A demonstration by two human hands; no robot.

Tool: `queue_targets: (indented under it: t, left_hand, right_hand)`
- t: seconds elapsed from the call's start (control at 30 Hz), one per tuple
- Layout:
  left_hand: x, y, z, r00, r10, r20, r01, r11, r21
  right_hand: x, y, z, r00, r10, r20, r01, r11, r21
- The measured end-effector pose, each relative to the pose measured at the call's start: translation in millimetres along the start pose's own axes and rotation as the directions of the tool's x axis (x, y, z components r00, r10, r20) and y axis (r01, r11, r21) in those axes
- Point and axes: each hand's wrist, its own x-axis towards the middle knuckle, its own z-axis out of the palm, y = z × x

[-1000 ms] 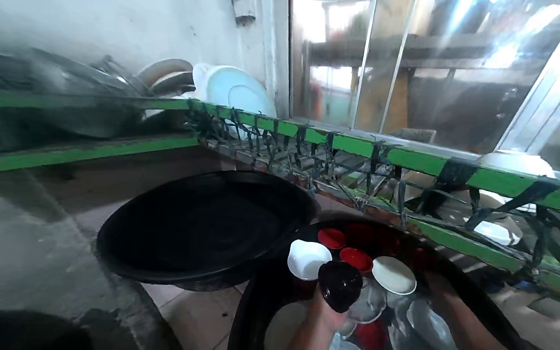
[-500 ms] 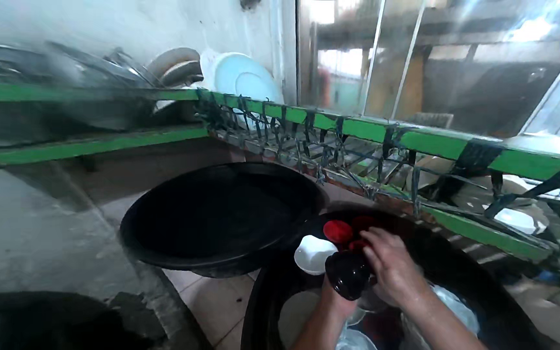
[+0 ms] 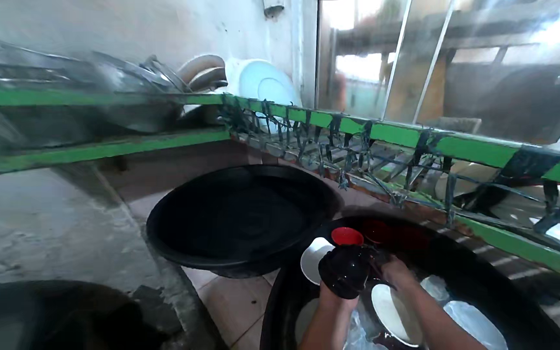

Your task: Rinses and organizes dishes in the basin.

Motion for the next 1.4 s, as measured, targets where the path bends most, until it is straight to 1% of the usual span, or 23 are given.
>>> queue_targets:
  t: [0.07,0.1,0.17,0.23,0.3,0.37,0.47,0.53,0.6,0.67,0.73,0.77,0.8,0.83,0.93,1.0,1.07,1.13,1.23,1.27,1.3,1.33,1.4]
  left_hand:
    - [-4.3,3.4,4.4,0.999,0.036,-0.038,-0.034,0.998,0.044]
    - [-2.5,3.2,3.5,0.997,0.069,-0.042,-0.066,0.996,0.068]
    - [2.5,2.2,-3.5,0.991,0.129,0.025,-0.131,0.986,0.105]
    - [6.7,1.5,-9.3,0.982,0.172,0.083,-0.182,0.974,0.137]
    - [4.8,1.4,-7.6,0.984,0.166,0.057,-0.173,0.972,0.157]
    - [5.4,0.5,-10.5,0.981,0.182,0.067,-0.191,0.967,0.17]
    - [4.5,1.9,-8.0,0.987,0.149,0.066,-0.157,0.98,0.123]
    - [4.2,2.6,-5.4,0.99,0.13,0.046,-0.134,0.986,0.098]
    - [1.7,3.9,-2.1,0.992,0.121,0.036,-0.123,0.989,0.08]
    - [1.8,3.9,-1.0,0.993,0.112,0.043,-0.114,0.992,0.056]
    - [2.3,3.6,0.7,0.994,0.104,0.03,-0.105,0.994,0.041]
    - [2.2,3.4,1.7,0.996,0.091,0.019,-0.091,0.995,0.043]
    - [1.3,3.4,3.1,0.997,0.081,0.007,-0.081,0.996,0.049]
    - [-0.8,3.4,4.2,0.998,0.068,0.005,-0.068,0.996,0.058]
    - [-1.5,1.9,2.5,1.0,0.004,0.021,-0.005,0.998,0.055]
    - [-1.1,2.0,1.4,0.999,-0.02,0.024,0.018,0.997,0.074]
    - [-1.8,2.0,1.2,1.0,-0.015,0.018,0.013,0.995,0.097]
    - [-4.6,2.3,3.6,1.0,-0.014,0.024,0.011,0.993,0.113]
    - [1.2,-1.1,1.1,0.996,-0.038,0.082,0.032,0.996,0.084]
    - [-0.1,-2.2,1.1,0.995,-0.035,0.097,0.024,0.993,0.113]
    - [-2.9,-2.6,2.2,0.993,-0.028,0.117,0.012,0.991,0.133]
    - [-4.9,-2.3,2.7,0.989,-0.029,0.148,0.009,0.992,0.129]
    - [-6.9,-0.3,1.4,0.982,-0.035,0.187,0.014,0.994,0.109]
  right_hand:
    - [-11.7,-11.0,-3.7,0.995,0.028,0.094,-0.003,0.967,-0.254]
    - [-14.8,-12.0,-5.8,0.993,0.016,0.12,0.018,0.96,-0.279]
    - [-13.9,-6.0,-7.3,0.988,-0.047,0.145,0.07,0.985,-0.158]
    - [-8.6,2.7,-3.1,0.985,-0.085,0.148,0.077,0.996,0.055]
    - [-11.7,5.9,0.5,0.978,-0.086,0.192,0.066,0.992,0.108]
    - [-12.2,6.2,5.7,0.966,-0.134,0.221,0.123,0.99,0.064]
    - [-17.5,-5.7,9.2,0.959,-0.152,0.24,0.204,0.957,-0.208]
    - [-16.1,-5.3,14.1,0.948,-0.187,0.256,0.26,0.921,-0.291]
    - [-15.0,0.0,17.5,0.946,-0.235,0.225,0.299,0.9,-0.317]
    - [-15.5,6.0,19.2,0.945,-0.301,0.126,0.324,0.913,-0.248]
    - [-18.9,9.8,18.3,0.933,-0.355,-0.049,0.351,0.933,-0.076]
    - [-21.3,10.8,15.8,0.933,-0.342,-0.113,0.347,0.937,0.032]
    - [-20.1,13.9,14.5,0.937,-0.315,-0.15,0.333,0.937,0.111]
    - [-18.2,18.5,12.4,0.949,-0.286,-0.134,0.302,0.946,0.118]
    - [-27.4,24.3,2.3,0.98,-0.159,0.117,0.178,0.968,-0.179]
    - [-36.1,23.7,-1.1,0.967,-0.213,0.142,0.243,0.937,-0.249]
    - [-46.9,22.9,-4.8,0.923,-0.385,0.004,0.372,0.891,-0.259]
    - [-56.0,18.7,-11.9,0.806,-0.544,-0.236,0.508,0.838,-0.198]
    - [-73.7,-3.0,-22.9,0.625,-0.618,-0.476,0.635,0.758,-0.15]
    - [-79.2,-10.7,-21.5,0.565,-0.654,-0.503,0.679,0.715,-0.166]
    - [-86.8,-18.7,-18.8,0.534,-0.698,-0.477,0.714,0.674,-0.187]
    - [-95.9,-25.8,-15.2,0.522,-0.749,-0.409,0.742,0.635,-0.215]
    - [-115.2,-37.0,-8.7,0.526,-0.83,-0.185,0.793,0.557,-0.247]
